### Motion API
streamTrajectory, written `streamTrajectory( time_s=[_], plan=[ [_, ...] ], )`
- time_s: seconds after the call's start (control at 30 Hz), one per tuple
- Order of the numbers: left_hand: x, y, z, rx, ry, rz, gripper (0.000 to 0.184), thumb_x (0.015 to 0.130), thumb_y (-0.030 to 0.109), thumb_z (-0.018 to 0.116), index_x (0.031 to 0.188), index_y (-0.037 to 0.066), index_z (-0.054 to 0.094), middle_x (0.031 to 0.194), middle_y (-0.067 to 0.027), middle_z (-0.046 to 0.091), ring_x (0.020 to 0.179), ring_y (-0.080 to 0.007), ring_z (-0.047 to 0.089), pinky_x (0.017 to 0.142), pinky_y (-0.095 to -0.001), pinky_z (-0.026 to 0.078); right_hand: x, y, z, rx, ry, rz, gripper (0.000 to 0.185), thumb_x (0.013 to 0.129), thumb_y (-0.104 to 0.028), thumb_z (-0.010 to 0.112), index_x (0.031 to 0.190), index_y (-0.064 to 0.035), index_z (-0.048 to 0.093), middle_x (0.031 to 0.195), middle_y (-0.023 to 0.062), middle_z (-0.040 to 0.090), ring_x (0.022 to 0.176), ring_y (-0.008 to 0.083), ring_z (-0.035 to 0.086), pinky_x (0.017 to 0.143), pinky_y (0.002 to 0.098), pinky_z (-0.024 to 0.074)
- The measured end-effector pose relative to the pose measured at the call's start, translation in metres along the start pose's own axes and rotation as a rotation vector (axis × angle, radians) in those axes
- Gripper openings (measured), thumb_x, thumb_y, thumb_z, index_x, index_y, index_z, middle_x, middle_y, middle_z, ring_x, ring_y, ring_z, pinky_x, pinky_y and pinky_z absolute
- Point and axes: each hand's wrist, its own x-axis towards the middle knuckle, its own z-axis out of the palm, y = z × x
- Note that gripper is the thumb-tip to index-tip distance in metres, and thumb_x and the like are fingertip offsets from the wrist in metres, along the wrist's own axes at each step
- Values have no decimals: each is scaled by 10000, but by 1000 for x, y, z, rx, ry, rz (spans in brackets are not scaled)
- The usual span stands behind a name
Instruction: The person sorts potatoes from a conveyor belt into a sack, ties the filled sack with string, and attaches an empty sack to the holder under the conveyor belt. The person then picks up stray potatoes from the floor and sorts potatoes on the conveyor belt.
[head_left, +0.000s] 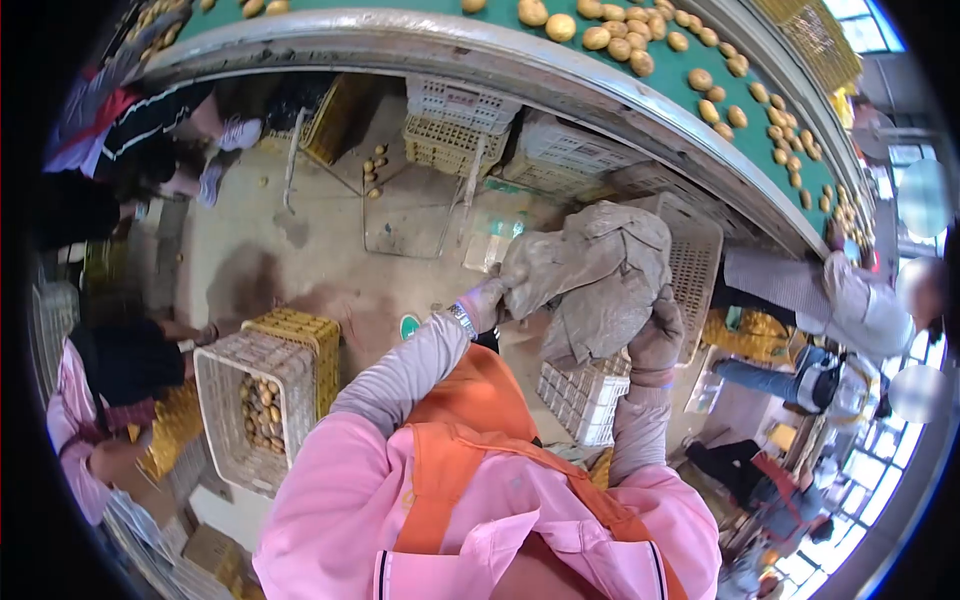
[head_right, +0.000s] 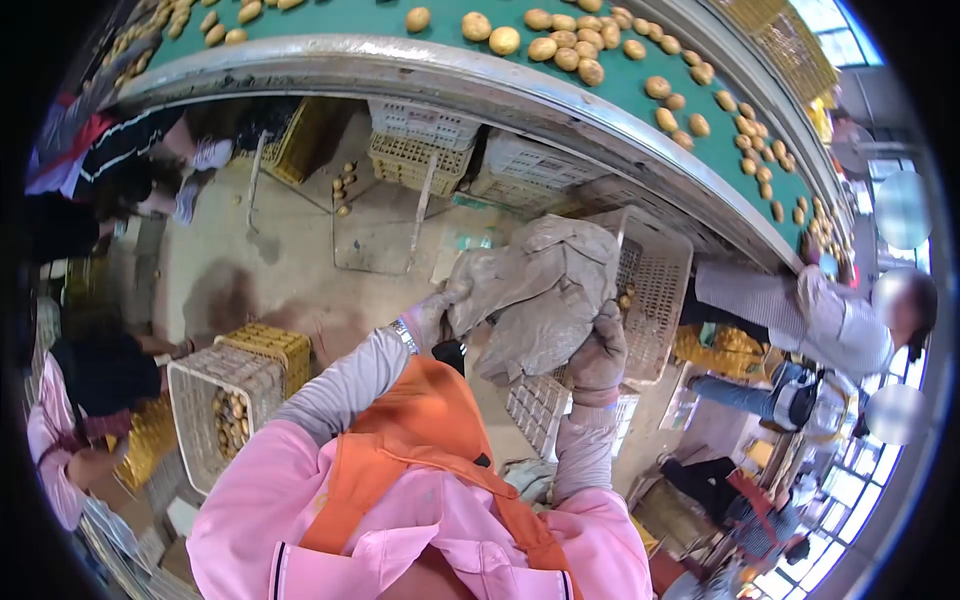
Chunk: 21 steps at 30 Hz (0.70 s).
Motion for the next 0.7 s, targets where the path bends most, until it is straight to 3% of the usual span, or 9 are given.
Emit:
streamTrajectory(
  time_s=[0.07, 0.13, 0.17, 0.2, 0.4, 0.53, 0.6, 0.67, 0.7],
  plan=[
    [-16, 6, 10, -110, -224, -52, 478, 831, 242, 684, 1218, 35, 493, 1095, -71, 613, 957, -181, 598, 836, -308, 473, -21, 1, 7, -106, 180, -146, 287, 759, -8, 499, 1041, -30, 542, 1085, 65, 566, 1080, 214, 502, 1020, 386, 345],
    [-27, 15, 8, 214, -30, 229, 369, 827, 210, 686, 1124, 18, 578, 999, -54, 641, 864, -148, 606, 771, -276, 495, -39, -23, 6, -297, 95, -202, 260, 772, -6, 501, 1027, -27, 542, 1034, 55, 562, 1003, 191, 529, 950, 352, 397],
    [-40, 28, 9, 232, -59, 333, 317, 828, 214, 690, 1062, 14, 614, 986, -40, 642, 859, -121, 594, 759, -283, 499, -50, -34, 10, -672, 199, -269, 252, 780, 1, 493, 1026, -26, 541, 999, 44, 557, 952, 183, 536, 895, 336, 418],
    [-55, 46, 7, 345, 16, 372, 290, 830, 204, 687, 1038, 11, 623, 981, -41, 643, 851, -110, 591, 753, -274, 498, -59, -43, 11, -1044, 305, -325, 244, 789, 8, 486, 1025, -24, 539, 963, 33, 552, 900, 174, 542, 841, 320, 439],
    [-101, 97, -14, 599, 104, 550, 272, 820, 110, 689, 1051, -1, 599, 980, -24, 635, 837, -73, 581, 733, -231, 489, -64, -39, -33, -1782, 261, -573, 232, 758, 48, 471, 965, -10, 559, 869, 79, 574, 798, 207, 551, 753, 309, 455],
    [-137, 87, -6, 501, -76, 732, 299, 826, 13, 641, 1116, 36, 571, 1009, 14, 611, 853, -55, 551, 755, -223, 477, -37, -5, -79, -1785, 313, -462, 203, 798, 43, 463, 958, -5, 579, 907, 95, 597, 862, 207, 573, 803, 300, 460],
    [-159, 70, 13, 502, -162, 806, 411, 827, 14, 633, 1222, 30, 520, 988, 18, 611, 803, -65, 527, 691, -217, 461, -35, 8, -94, -1968, 218, -504, 150, 823, -29, 572, 966, -22, 616, 934, 127, 617, 850, 245, 591, 797, 326, 474],
    [-176, 52, 33, 562, -111, 689, 347, 827, -27, 591, 1169, 30, 573, 981, -2, 623, 784, -81, 528, 683, -213, 449, -49, 19, -57, -2017, 148, -642, 177, 859, -92, 592, 1021, -21, 599, 947, 111, 622, 849, 217, 591, 793, 310, 478],
    [-168, 36, 34, 673, -56, 743, 324, 809, -30, 603, 1126, 37, 598, 997, -13, 618, 821, -96, 557, 722, -226, 460, -46, 37, -82, -1568, 102, -537, 217, 888, -133, 587, 1075, -24, 573, 971, 95, 618, 857, 175, 585, 781, 276, 477]
  ],
)
